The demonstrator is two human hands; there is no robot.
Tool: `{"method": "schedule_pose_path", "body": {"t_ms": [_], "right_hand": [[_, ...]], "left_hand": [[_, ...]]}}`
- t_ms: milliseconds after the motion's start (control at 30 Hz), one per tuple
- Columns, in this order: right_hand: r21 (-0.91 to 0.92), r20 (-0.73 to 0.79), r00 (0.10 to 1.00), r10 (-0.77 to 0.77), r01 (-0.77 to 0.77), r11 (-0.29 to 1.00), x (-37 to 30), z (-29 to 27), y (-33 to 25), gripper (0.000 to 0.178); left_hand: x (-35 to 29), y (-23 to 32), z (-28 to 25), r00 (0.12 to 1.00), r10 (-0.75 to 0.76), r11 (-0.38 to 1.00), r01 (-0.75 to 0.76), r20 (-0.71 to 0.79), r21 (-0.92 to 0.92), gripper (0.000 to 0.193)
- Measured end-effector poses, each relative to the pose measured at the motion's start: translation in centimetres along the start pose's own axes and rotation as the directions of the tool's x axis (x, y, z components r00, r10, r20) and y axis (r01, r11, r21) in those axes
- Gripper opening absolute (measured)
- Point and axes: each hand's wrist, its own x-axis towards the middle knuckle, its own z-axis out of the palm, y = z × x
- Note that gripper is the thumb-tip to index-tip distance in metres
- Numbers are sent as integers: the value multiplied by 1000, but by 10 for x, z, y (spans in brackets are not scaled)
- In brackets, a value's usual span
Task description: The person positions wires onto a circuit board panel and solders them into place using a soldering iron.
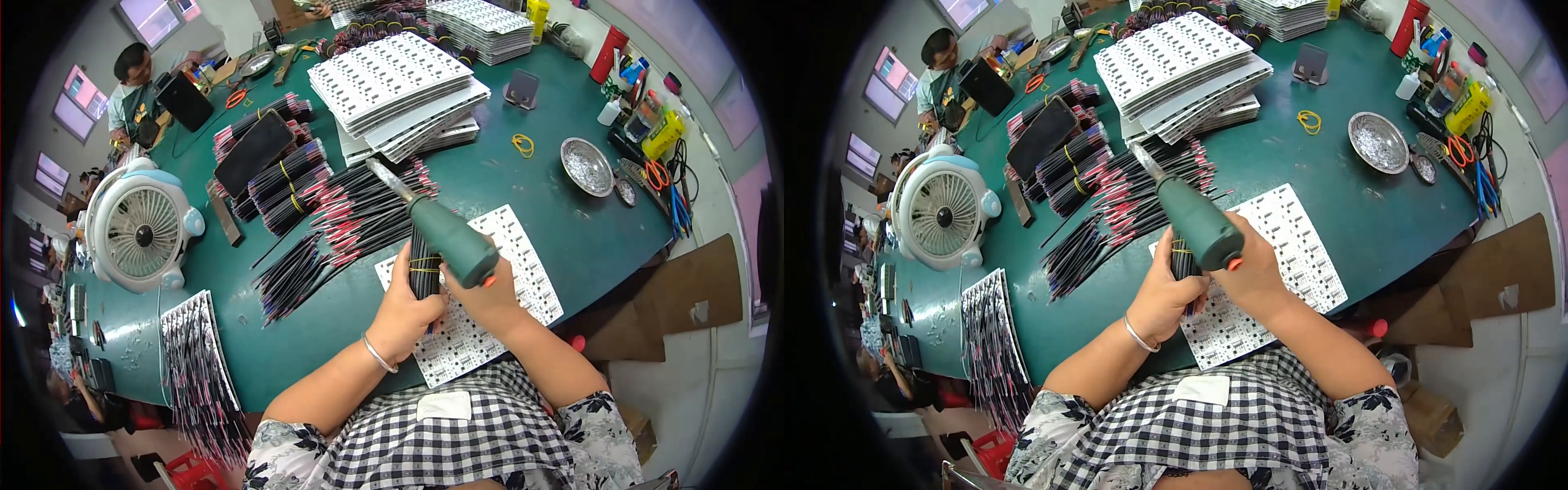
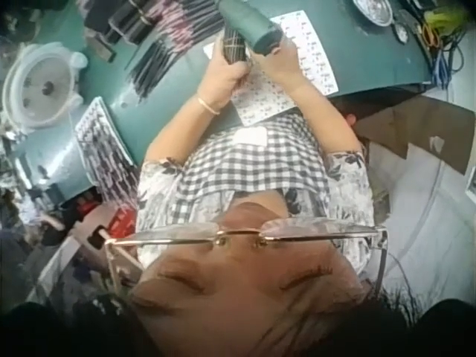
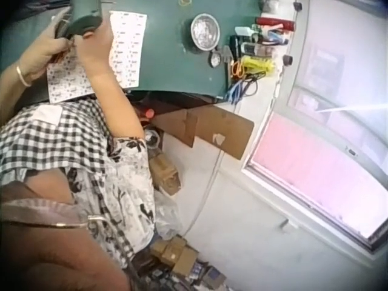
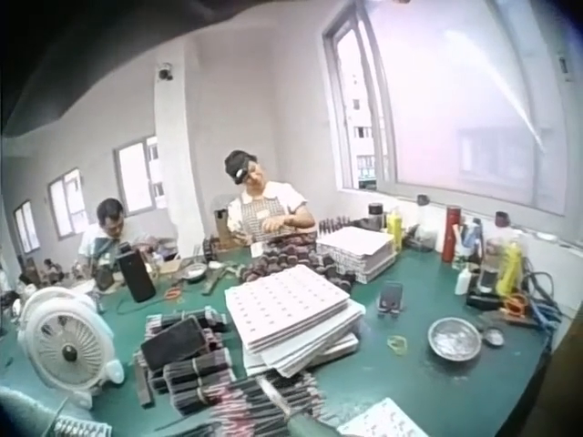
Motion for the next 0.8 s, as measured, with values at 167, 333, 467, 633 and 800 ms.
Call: {"method": "schedule_pose_path", "body": {"t_ms": [167,333,467,633,800], "right_hand": [[-446,167,830,-532,545,710,3,-2,2,45],[-491,137,905,-404,416,765,9,-14,10,43],[-365,-140,986,-95,38,930,47,-42,24,29],[-374,-412,854,-318,160,914,49,-66,-3,12],[86,-171,983,71,-57,995,2,-27,-18,9]], "left_hand": [[9,0,-4,1000,-2,868,-10,24,496,69],[8,-8,-6,989,107,752,-146,100,642,87],[-2,-14,1,990,-66,763,-33,128,646,89],[-8,0,7,995,-92,992,88,45,90,79],[-1,4,2,996,-58,994,63,64,-87,69]]}}
